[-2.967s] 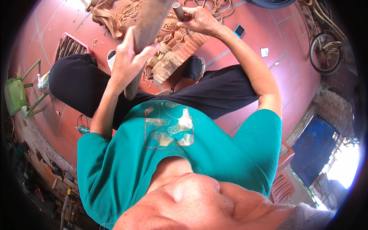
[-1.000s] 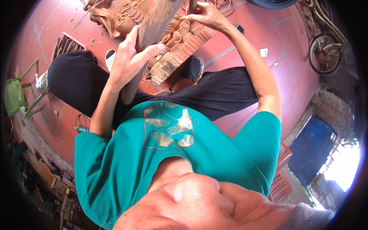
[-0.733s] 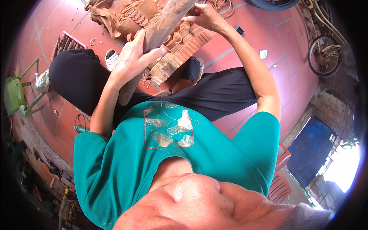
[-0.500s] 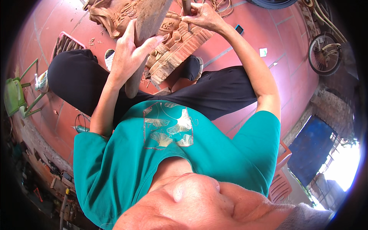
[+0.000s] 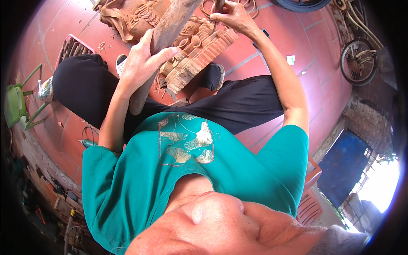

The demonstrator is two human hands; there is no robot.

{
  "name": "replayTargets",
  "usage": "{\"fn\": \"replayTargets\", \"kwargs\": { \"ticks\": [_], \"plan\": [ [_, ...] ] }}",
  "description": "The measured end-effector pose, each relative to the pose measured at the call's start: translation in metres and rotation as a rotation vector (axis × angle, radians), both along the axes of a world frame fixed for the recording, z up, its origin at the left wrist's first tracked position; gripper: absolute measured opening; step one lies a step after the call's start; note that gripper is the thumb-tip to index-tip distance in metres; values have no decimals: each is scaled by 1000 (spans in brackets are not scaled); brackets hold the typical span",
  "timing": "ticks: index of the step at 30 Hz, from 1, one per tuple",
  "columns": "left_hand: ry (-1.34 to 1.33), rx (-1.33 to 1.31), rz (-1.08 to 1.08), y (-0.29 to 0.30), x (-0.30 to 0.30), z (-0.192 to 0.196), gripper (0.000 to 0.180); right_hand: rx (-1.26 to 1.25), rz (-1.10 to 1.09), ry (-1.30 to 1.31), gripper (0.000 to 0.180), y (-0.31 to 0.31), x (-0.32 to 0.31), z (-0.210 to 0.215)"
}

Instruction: The person carves a wooden relief panel using a chisel and mallet while seated on the floor. They repeatedly strike the chisel to shape the wood and occasionally rotate the piece to access different areas.

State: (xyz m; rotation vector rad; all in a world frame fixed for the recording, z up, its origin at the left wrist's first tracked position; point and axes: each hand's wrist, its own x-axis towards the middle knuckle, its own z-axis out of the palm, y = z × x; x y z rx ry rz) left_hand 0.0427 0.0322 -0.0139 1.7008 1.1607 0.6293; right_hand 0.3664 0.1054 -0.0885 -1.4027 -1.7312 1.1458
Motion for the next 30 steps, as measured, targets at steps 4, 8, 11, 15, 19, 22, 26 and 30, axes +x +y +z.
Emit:
{"fn": "replayTargets", "kwargs": {
  "ticks": [4,8,11,15,19,22,26,30],
  "plan": [
    [33,17,-20,0,2,1,49,46,20,-161,23,-2,-5,0],
    [40,25,-28,0,2,2,48,97,66,-249,25,-4,-6,-9],
    [-68,35,-10,-2,5,2,47,142,110,-246,25,-1,-6,-17],
    [-197,2,34,-4,12,16,61,181,141,-241,25,0,-13,-16],
    [121,60,-22,-2,12,10,49,156,160,-230,23,-1,-13,-13],
    [149,117,-60,0,7,-9,44,120,201,-308,26,0,-13,-13],
    [-95,13,52,-4,8,7,63,172,114,-168,24,-4,-13,-16],
    [-60,-6,59,-3,11,7,66,72,170,-327,25,-3,-20,0]
  ]
}}
